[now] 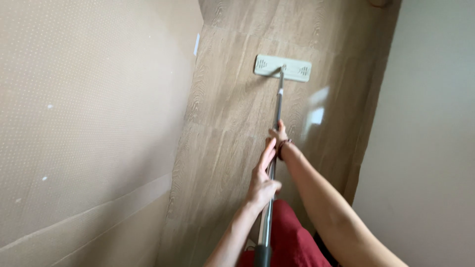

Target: Mop the bathroom and hallway floor using a spray mop.

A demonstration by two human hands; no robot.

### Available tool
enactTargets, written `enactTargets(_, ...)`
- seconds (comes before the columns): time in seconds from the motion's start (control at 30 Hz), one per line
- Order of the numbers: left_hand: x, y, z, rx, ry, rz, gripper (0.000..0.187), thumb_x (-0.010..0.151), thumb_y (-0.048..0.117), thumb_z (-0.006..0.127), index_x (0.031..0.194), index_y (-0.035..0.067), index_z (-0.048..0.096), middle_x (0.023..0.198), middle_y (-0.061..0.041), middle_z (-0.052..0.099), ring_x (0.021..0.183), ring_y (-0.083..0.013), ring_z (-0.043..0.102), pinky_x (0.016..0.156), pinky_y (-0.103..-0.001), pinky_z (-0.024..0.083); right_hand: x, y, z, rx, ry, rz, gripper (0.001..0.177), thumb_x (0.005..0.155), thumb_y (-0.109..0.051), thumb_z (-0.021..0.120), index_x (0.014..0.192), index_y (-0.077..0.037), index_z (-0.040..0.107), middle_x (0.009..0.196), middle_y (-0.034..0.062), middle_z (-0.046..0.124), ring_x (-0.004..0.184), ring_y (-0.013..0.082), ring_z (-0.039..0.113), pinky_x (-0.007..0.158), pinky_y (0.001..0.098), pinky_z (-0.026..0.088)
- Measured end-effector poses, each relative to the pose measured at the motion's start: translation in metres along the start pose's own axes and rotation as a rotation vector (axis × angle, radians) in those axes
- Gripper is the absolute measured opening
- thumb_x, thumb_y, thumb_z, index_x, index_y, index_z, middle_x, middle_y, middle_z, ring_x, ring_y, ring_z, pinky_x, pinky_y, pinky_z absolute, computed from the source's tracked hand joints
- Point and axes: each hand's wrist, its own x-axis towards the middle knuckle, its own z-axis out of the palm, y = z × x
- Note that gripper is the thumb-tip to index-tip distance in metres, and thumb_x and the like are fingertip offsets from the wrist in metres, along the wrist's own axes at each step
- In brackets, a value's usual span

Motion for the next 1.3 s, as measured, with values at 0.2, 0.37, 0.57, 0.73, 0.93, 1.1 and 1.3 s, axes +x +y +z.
enactTargets(0.2,0.085,0.05,-0.012,-0.026,-0.005,0.056,0.116,0.059,-0.03,0.044,0.161,0.025,0.032,0.171,-0.02,0.019,0.149,-0.0287,0.041,0.05,-0.018,0.051,0.115,-0.075,0.007,-0.033,-0.183,-0.052,0.059,0.102,-0.035,0.041,0.159,-0.039,0.027,0.094,0.0108,0.071,0.072,0.0195,0.067,0.059,0.0387,0.057)
enactTargets(0.37,0.07,0.044,-0.032,-0.039,-0.035,0.053,0.116,0.059,-0.029,0.042,0.161,0.025,0.03,0.172,-0.018,0.018,0.155,-0.0295,0.029,0.051,-0.018,0.052,0.039,-0.075,0.044,-0.002,0.0,0.004,0.065,0.099,-0.034,0.055,0.156,-0.043,0.026,0.067,0.0024,0.052,0.051,0.0157,0.05,0.042,0.0345,0.041)
enactTargets(0.57,-0.009,0.013,-0.045,-0.059,-0.012,0.025,0.116,0.06,-0.027,0.039,0.163,0.024,0.03,0.17,-0.021,0.026,0.158,-0.0293,0.026,0.065,-0.017,0.054,-0.048,-0.011,0.059,-0.09,0.039,0.042,0.076,0.102,-0.022,0.055,0.158,-0.054,0.016,0.061,0.0035,0.047,0.046,0.0147,0.045,0.037,0.0302,0.036)
enactTargets(0.73,-0.107,-0.007,-0.077,-0.126,0.025,0.008,0.114,0.06,-0.024,0.043,0.163,0.024,0.03,0.17,-0.018,0.027,0.157,-0.027,0.027,0.07,-0.017,0.054,-0.036,0.117,0.077,-0.107,0.015,-0.052,0.079,0.099,-0.015,0.056,0.16,-0.047,0.016,0.064,0.0071,0.048,0.048,0.0171,0.047,0.037,0.034,0.039)
enactTargets(0.93,-0.243,-0.001,-0.118,-0.082,0.087,-0.081,0.12,0.054,-0.022,0.046,0.162,0.027,0.03,0.168,-0.016,0.033,0.117,-0.0185,0.052,0.055,-0.018,0.047,-0.122,0.236,0.124,-0.176,-0.017,-0.074,0.085,0.095,-0.01,0.059,0.163,-0.036,0.014,0.083,0.0111,0.061,0.059,0.0222,0.059,0.047,0.0383,0.049)
enactTargets(1.1,-0.318,-0.006,-0.143,-0.018,0.171,-0.16,0.117,0.055,-0.021,0.047,0.16,0.029,0.032,0.166,-0.012,0.035,0.092,-0.0117,0.07,0.045,-0.019,0.044,-0.153,0.321,0.154,-0.282,-0.036,-0.124,0.085,0.095,-0.009,0.06,0.163,-0.033,0.014,0.084,0.0122,0.064,0.06,0.0228,0.062,0.048,0.0394,0.052)
enactTargets(1.3,-0.35,-0.034,-0.177,-0.035,0.222,-0.11,0.118,0.052,-0.021,0.046,0.16,0.023,0.034,0.165,-0.014,0.039,0.114,-0.0092,0.066,0.054,-0.018,0.05,-0.22,0.34,0.182,-0.295,-0.095,-0.024,0.087,0.096,-0.012,0.057,0.164,-0.037,0.009,0.085,0.0139,0.062,0.063,0.0222,0.059,0.055,0.0398,0.05)
